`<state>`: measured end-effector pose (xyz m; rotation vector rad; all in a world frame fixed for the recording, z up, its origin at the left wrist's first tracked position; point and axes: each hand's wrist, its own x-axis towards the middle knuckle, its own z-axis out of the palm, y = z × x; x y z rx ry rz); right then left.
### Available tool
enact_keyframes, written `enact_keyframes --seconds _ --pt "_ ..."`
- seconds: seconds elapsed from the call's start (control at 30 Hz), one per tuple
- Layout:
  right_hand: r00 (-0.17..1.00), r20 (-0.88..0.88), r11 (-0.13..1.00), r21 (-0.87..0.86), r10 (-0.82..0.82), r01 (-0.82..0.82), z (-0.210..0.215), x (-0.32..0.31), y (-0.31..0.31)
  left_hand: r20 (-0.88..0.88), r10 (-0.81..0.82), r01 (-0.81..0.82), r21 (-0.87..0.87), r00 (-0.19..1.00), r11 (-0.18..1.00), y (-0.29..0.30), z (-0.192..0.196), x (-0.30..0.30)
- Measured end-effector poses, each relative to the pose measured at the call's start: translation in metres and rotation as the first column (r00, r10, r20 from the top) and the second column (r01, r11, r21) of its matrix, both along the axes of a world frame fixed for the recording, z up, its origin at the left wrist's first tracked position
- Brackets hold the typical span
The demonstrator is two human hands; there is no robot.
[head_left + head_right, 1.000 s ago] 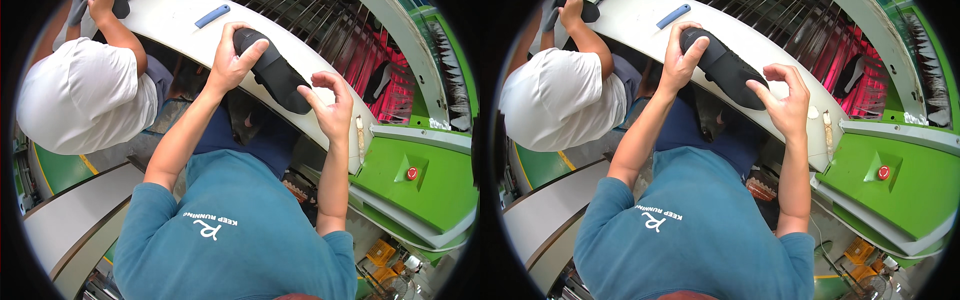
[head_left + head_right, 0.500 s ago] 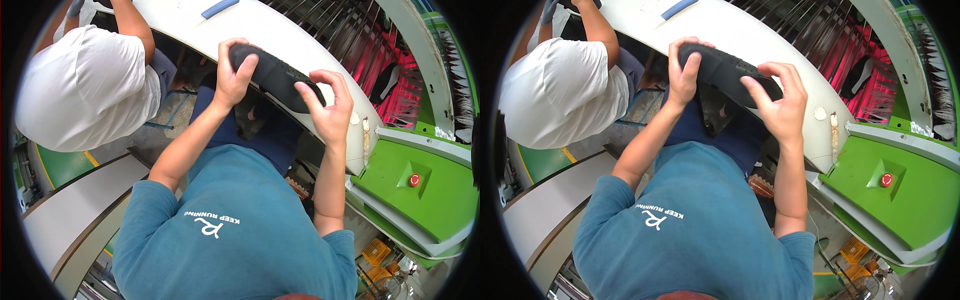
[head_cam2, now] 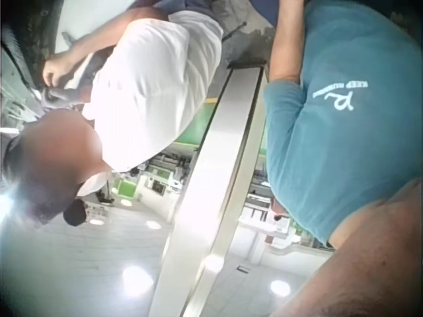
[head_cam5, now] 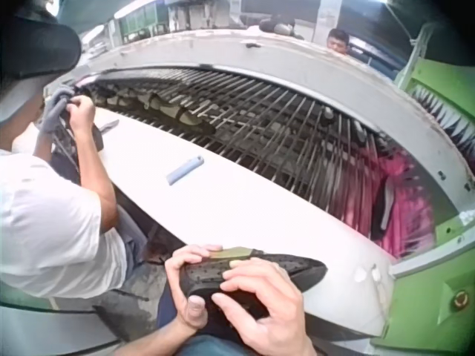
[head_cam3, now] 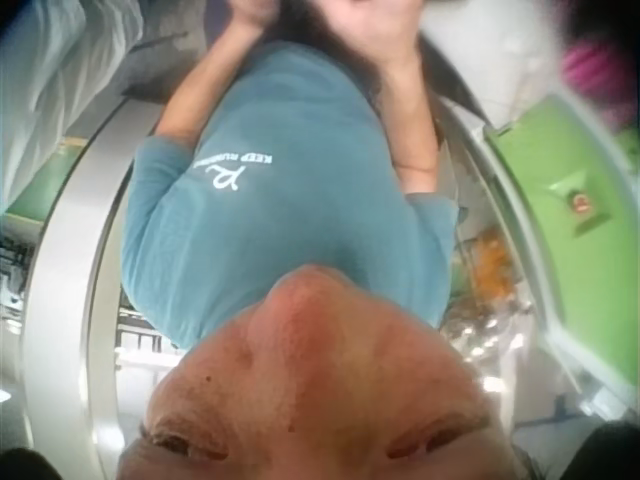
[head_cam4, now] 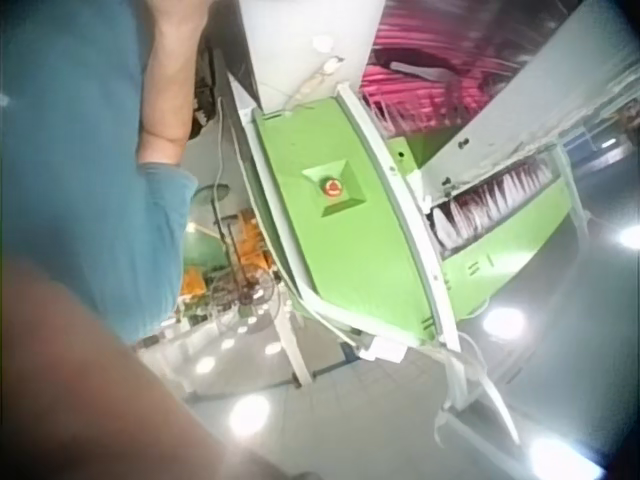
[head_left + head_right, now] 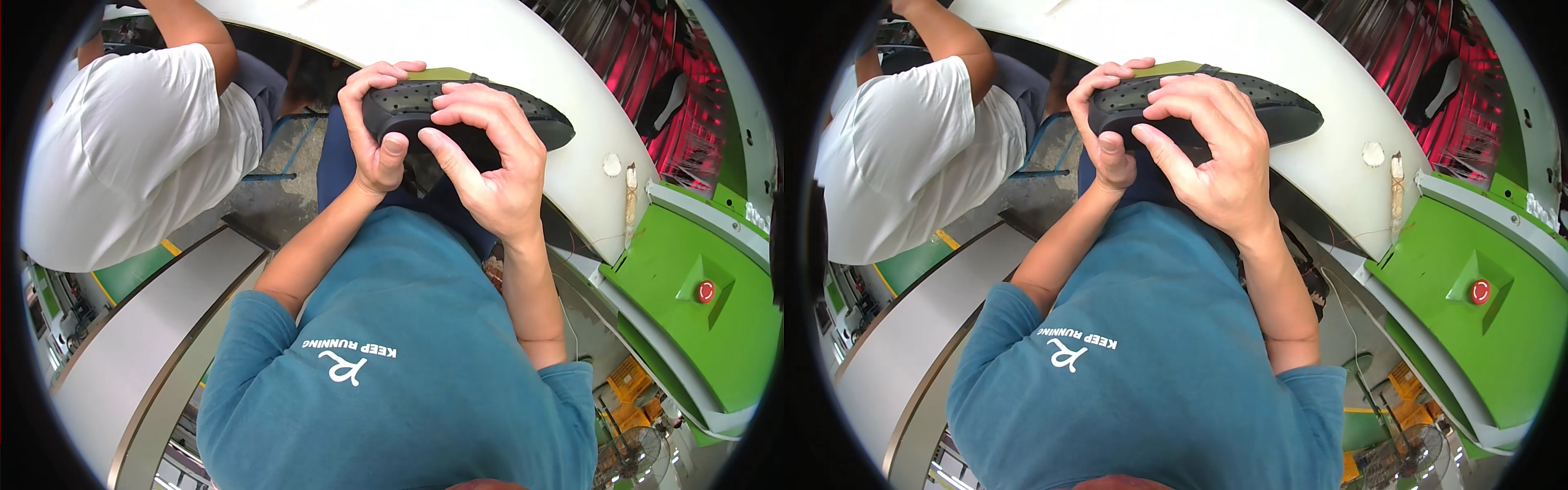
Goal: The person assembles a black slip-on shoe by hand, fitting the upper onto the sole and pressing the edges to secure them. They repeatedly inspect the shoe, turning it over to check the fit, and use a small tool to adjust the seam at the heel. The person works at a station with a conveyor belt, handling the shoe one at a time.
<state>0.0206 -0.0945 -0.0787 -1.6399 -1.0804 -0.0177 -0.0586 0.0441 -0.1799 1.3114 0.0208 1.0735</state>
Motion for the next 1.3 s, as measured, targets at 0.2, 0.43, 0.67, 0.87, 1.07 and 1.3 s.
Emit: enact_keyframes --seconds 0.2,0.43,0.67,0.87,1.07,1.3 --pt "0.999 -0.037 0.999 -0.034 0.021 -0.023 0.001 0.003 0.002 -0.073 0.041 -0.036 0.062 0.996 0.997 -0.003 -0.002 -0.002" --pt "1.0 -0.024 0.991 -0.132 -0.007 0.004 0.008 0.003 0.003 -0.055 0.026 -0.024 0.032 0.998 0.999 -0.008 -0.005 -0.001" --pt "0.998 0.001 0.986 -0.154 -0.059 0.058 0.008 0.009 0.002 -0.016 0.01 -0.009 0.054 1.0 0.998 0.0 -0.005 0.009" --pt "0.968 0.214 0.958 -0.226 -0.13 0.178 0.009 0.024 -0.028 -0.086 -0.009 0.021 0.144 0.996 0.989 0.002 0.003 0.008" --pt "0.96 0.071 0.927 -0.248 -0.271 0.28 -0.005 0.053 -0.09 -0.222 0.047 0.037 0.361 0.974 0.932 0.013 0.019 0.003" --pt "0.958 0.215 0.934 -0.259 -0.191 0.244 -0.008 0.048 -0.08 -0.256 0.039 0.083 0.448 0.966 0.89 0.009 0.043 0.002"
